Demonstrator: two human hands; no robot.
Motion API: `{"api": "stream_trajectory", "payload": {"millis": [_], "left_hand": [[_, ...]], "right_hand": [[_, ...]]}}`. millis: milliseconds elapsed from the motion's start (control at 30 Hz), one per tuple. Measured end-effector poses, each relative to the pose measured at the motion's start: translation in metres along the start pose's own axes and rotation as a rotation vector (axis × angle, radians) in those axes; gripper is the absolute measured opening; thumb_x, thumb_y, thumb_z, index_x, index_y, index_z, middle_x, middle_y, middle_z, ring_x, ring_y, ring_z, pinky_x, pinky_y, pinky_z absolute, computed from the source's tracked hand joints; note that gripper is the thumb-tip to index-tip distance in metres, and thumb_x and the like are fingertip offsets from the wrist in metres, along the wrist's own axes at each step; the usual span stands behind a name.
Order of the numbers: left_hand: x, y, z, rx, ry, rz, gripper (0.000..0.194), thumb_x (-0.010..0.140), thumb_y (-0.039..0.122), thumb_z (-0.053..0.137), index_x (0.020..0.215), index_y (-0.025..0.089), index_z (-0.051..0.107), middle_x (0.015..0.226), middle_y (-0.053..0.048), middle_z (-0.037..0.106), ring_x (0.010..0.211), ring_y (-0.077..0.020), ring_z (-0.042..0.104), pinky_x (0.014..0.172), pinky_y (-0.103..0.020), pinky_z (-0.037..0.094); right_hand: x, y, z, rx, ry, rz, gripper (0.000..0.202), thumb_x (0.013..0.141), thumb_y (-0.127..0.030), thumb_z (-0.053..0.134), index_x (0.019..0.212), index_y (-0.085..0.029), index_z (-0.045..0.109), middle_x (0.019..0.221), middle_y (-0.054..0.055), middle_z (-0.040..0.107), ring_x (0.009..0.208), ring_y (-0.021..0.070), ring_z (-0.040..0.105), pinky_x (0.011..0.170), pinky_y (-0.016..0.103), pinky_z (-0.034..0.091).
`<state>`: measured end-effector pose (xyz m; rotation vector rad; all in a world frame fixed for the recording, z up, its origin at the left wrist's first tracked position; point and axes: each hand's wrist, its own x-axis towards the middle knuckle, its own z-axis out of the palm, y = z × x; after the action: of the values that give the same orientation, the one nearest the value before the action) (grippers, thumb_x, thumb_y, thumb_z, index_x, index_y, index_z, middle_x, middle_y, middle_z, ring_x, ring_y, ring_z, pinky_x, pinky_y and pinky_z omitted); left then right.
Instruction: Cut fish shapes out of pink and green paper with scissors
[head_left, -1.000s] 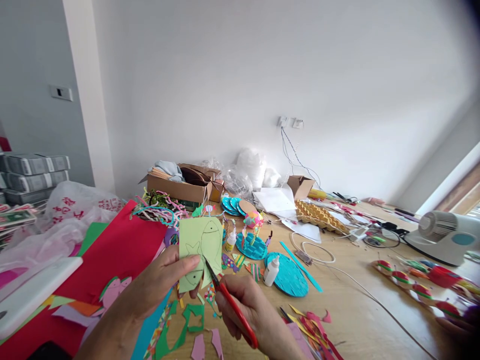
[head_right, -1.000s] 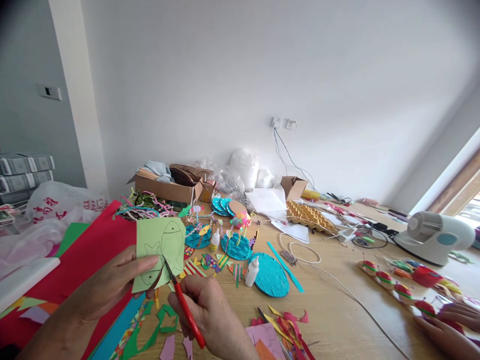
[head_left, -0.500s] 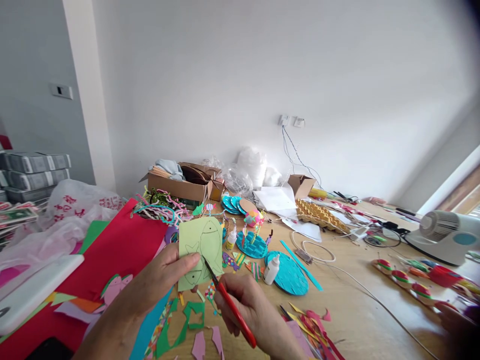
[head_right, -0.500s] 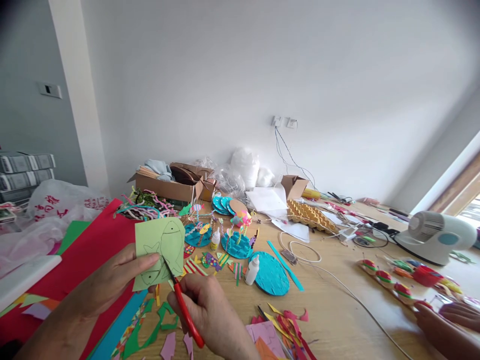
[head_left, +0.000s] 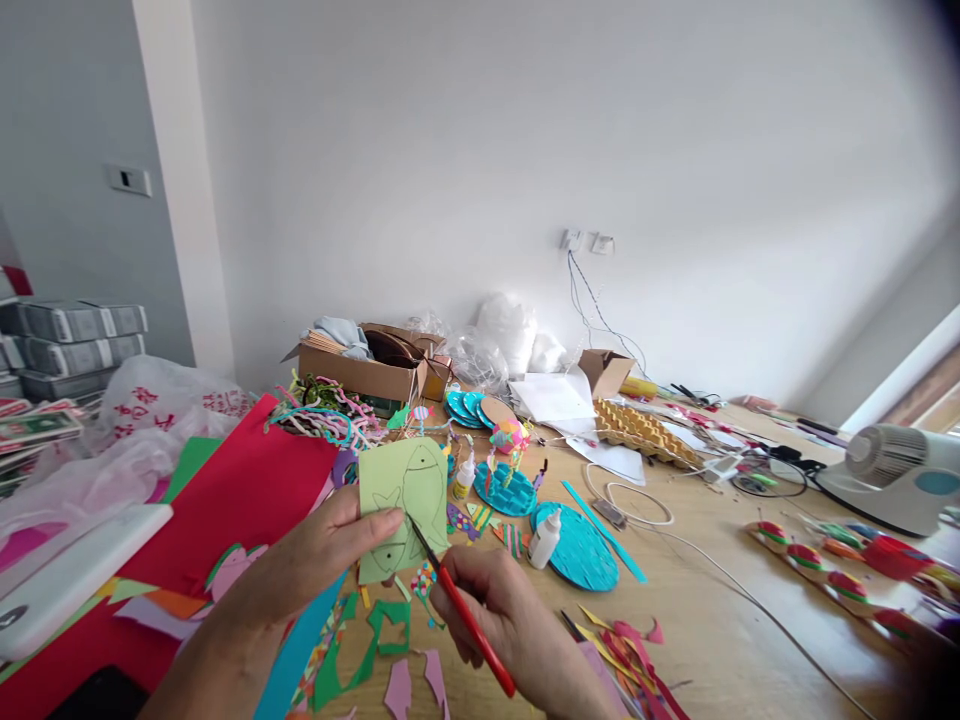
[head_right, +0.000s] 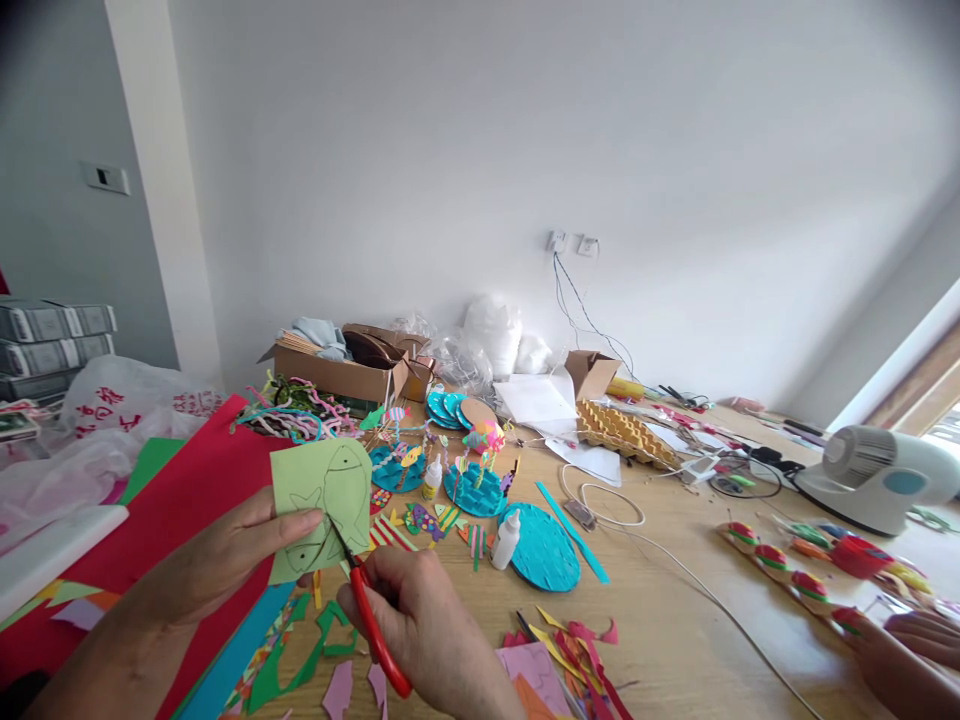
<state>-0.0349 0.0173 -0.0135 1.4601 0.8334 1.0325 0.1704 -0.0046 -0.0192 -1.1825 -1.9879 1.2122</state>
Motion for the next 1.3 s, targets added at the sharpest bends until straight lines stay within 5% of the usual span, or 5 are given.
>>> {"api": "stream_trajectory", "payload": {"millis": [233, 1300], "left_hand": [[-0.0007, 0.0001, -0.0047, 0.053, -0.006, -0.004, 0.038, 0.09, 0.039, 0.059, 0.123, 0.024, 0.069, 0.122, -0.004, 0.073, 0.118, -0.0272, 0.06, 0.101, -0.034, 0.047], [-0.0027, 0.0012, -0.0041, -0.034, -0.033, -0.056, 0.033, 0.087, 0.036, 0.062, 0.115, 0.023, 0.073, 0.105, -0.004, 0.078, 0.108, -0.0288, 0.066, 0.089, -0.034, 0.054]], "right_hand": [[-0.0005, 0.0015, 0.0005, 0.014, 0.01, -0.012, 0.03, 0.088, -0.027, 0.051, 0.061, -0.02, 0.04, 0.052, -0.007, 0.036, 0.046, 0.0068, 0.031, 0.042, 0.019, 0.021], [0.0012, 0.0005, -0.0011, 0.021, -0.035, 0.009, 0.026, 0.085, -0.024, 0.049, 0.061, -0.02, 0.042, 0.049, -0.006, 0.046, 0.044, 0.0075, 0.041, 0.042, 0.019, 0.027]]}}
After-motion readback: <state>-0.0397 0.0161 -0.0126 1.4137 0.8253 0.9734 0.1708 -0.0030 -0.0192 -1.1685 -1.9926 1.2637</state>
